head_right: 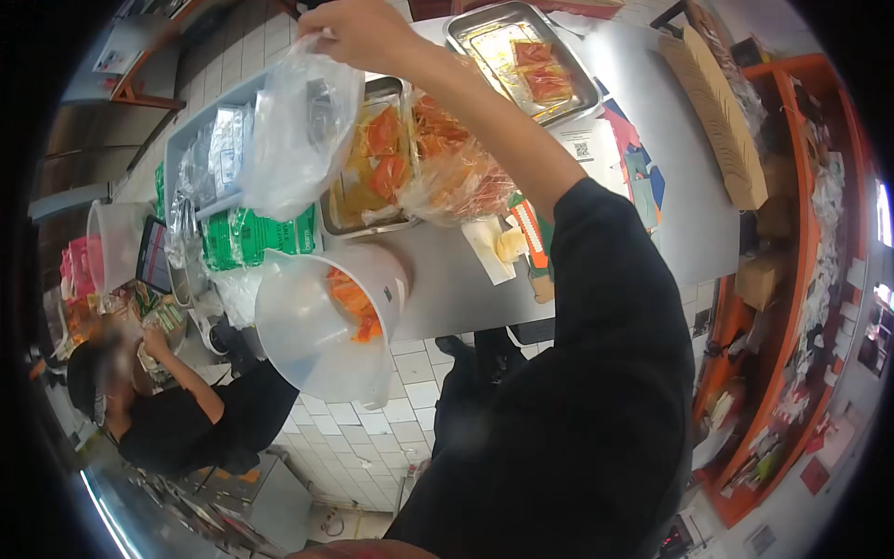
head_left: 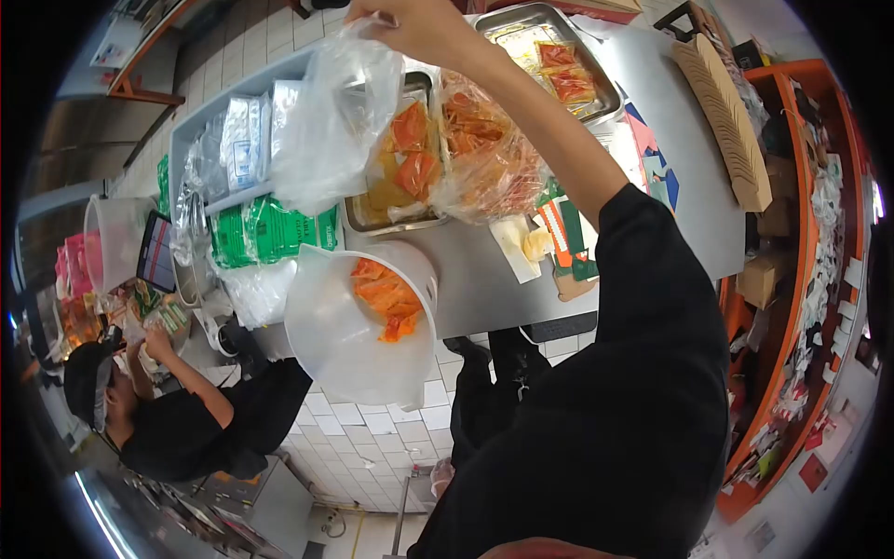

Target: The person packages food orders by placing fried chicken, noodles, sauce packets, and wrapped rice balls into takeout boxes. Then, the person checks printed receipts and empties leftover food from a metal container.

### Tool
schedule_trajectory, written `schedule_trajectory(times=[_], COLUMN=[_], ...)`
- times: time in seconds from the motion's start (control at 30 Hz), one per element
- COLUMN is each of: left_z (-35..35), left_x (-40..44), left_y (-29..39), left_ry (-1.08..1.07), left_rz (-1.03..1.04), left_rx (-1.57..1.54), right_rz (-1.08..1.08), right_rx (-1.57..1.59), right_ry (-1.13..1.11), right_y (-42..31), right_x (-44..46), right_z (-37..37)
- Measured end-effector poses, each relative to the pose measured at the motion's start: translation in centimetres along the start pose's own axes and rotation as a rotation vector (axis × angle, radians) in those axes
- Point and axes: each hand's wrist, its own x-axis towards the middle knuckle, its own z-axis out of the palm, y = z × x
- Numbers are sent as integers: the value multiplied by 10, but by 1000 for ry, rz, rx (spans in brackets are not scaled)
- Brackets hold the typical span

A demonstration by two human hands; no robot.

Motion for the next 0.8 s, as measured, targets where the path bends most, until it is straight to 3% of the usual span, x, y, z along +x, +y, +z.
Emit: schedule_trajectory(times=[0.03,0.07,0.17,0.2,0.23,0.27,0.3,0.37,0.43,0.5,0.57,0.7,0.8], left_z=[3,8,38,36,29,26,24,17,0,0,-1,22,40], left_x=[1,6,15,11,3,3,3,1,-7,-12,-15,-24,-16], left_y=[2,5,-4,2,14,23,33,45,71,77,70,49,38], left_ry=[28,-33,-41,4,50,62,75,22,81,104,103,236,208], left_rz=[4,-231,-494,-326,-161,-133,-107,-324,-353,-348,-303,74,63], left_rx=[-54,-308,-870,-692,-516,-458,-400,-508,-658,-813,-968,-601,-581], right_rz=[-13,-31,43,128,154,176,67,-131,-302,-181,236,286,-8], right_rx=[-81,-162,-161,-131,-284,-442,-372,-230,-341,-285,-71,-463,-619], right_ry=[-30,-60,32,71,-205,-481,-467,-436,-133,-88,-281,-820,-485], right_y=[3,7,-3,-12,-17,-15,3,47,63,57,45,36,62], right_x=[-3,-10,-50,-66,-80,-95,-115,-148,-122,-102,-89,-113,-158], right_z=[7,19,29,27,27,31,46,78,73,52,20,0,-7])
